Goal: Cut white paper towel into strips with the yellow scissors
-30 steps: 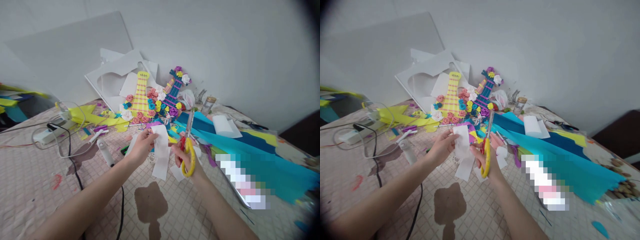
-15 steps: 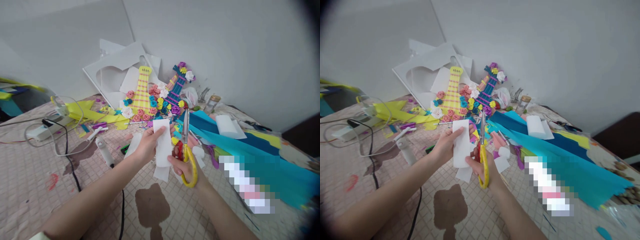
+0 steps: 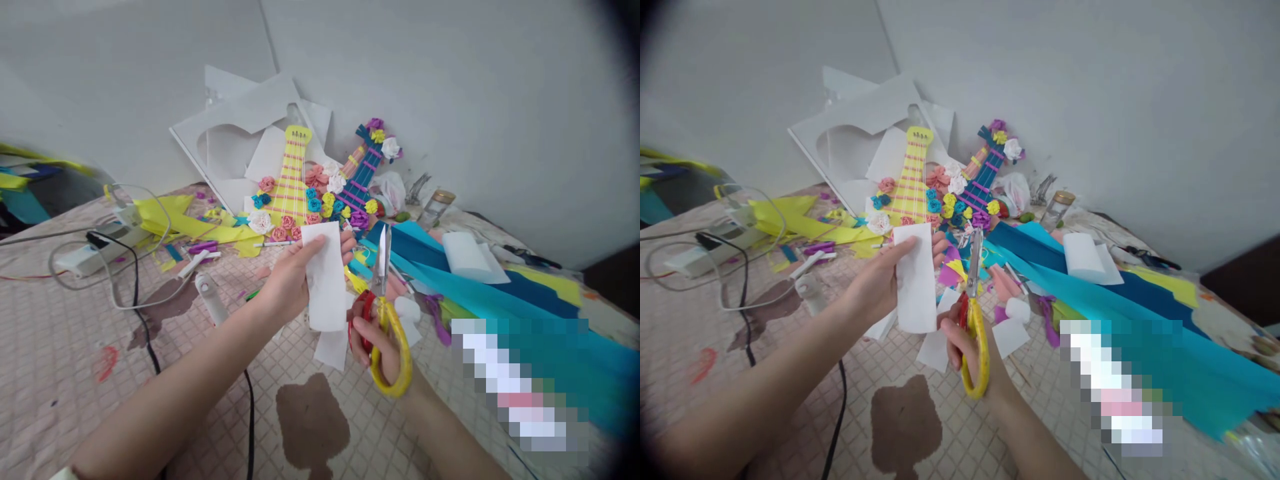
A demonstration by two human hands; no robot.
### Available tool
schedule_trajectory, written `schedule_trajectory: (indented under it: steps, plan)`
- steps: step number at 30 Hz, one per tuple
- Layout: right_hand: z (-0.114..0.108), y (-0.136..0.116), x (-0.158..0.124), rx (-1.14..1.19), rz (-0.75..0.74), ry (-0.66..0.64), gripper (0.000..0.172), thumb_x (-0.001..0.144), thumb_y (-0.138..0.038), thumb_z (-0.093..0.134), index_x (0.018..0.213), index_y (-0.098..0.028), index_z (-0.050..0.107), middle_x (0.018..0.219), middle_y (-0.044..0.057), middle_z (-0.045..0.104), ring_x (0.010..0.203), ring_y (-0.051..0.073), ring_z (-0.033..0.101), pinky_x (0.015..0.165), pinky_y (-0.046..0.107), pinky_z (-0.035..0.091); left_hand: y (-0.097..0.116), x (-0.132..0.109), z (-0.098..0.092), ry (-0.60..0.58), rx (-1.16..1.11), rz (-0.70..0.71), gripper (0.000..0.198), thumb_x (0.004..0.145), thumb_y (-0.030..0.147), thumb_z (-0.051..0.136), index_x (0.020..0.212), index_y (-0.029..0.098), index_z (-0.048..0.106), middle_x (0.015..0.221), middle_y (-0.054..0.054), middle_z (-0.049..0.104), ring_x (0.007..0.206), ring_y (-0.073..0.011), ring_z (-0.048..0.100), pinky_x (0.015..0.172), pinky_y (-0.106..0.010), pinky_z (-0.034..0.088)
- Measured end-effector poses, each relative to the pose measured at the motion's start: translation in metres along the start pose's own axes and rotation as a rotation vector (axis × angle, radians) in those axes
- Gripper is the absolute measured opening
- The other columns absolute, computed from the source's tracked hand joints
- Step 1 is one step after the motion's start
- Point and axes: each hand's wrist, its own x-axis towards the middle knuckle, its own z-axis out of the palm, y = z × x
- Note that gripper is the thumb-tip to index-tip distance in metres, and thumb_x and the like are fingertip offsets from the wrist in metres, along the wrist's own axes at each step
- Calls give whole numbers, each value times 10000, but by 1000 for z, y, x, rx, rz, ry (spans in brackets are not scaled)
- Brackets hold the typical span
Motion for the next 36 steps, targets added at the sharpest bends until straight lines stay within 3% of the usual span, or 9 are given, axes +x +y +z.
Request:
schedule_trajectory:
  steps: [9, 12, 15, 18, 26, 36]
  plan:
    - [6, -6, -4, -297, 4, 32, 212, 749, -382, 525, 795, -196, 432, 550, -84, 399, 374, 47, 298, 393, 203, 231, 2, -7, 2, -30, -26, 13, 208, 813, 188, 535, 950, 122, 677, 1052, -105, 679, 970, -193, 629, 858, -268, 489]
    - [4, 0, -6, -344, -26, 3, 190, 734, -351, 544, 758, -203, 427, 511, -93, 357, 390, 61, 304, 414, 218, 227, 4, -9, 2, -47, -14, -25, 195, 812, 203, 540, 913, 114, 681, 931, -94, 710, 831, -161, 660, 749, -227, 509]
    - [3, 5, -6, -352, -30, -43, 190, 739, -350, 543, 735, -210, 415, 478, -98, 325, 389, 71, 301, 420, 229, 221, 4, -10, 3, 0, 5, -33, 156, 795, 199, 561, 858, 117, 678, 775, -69, 717, 639, -128, 649, 612, -209, 501]
    - [4, 6, -6, -339, -15, -59, 187, 734, -331, 546, 725, -215, 399, 471, -98, 323, 383, 73, 299, 433, 238, 236, 3, -10, 5, 51, 7, -25, 131, 786, 182, 566, 823, 117, 674, 725, -60, 710, 574, -115, 630, 572, -204, 482]
    - [14, -4, -10, -323, 11, -49, 170, 738, -321, 521, 719, -216, 389, 447, -105, 309, 377, 73, 288, 425, 239, 214, 3, -11, 7, 37, 17, -52, 222, 814, 202, 535, 954, 110, 680, 897, -89, 710, 742, -129, 645, 693, -206, 484]
    - [6, 11, -6, -296, 30, -54, 210, 766, -391, 516, 780, -194, 445, 436, -106, 314, 358, 61, 251, 386, 222, 194, 0, -12, 7, 26, 32, -40, 250, 819, 246, 538, 986, 115, 670, 1054, -113, 673, 997, -191, 603, 844, -245, 464]
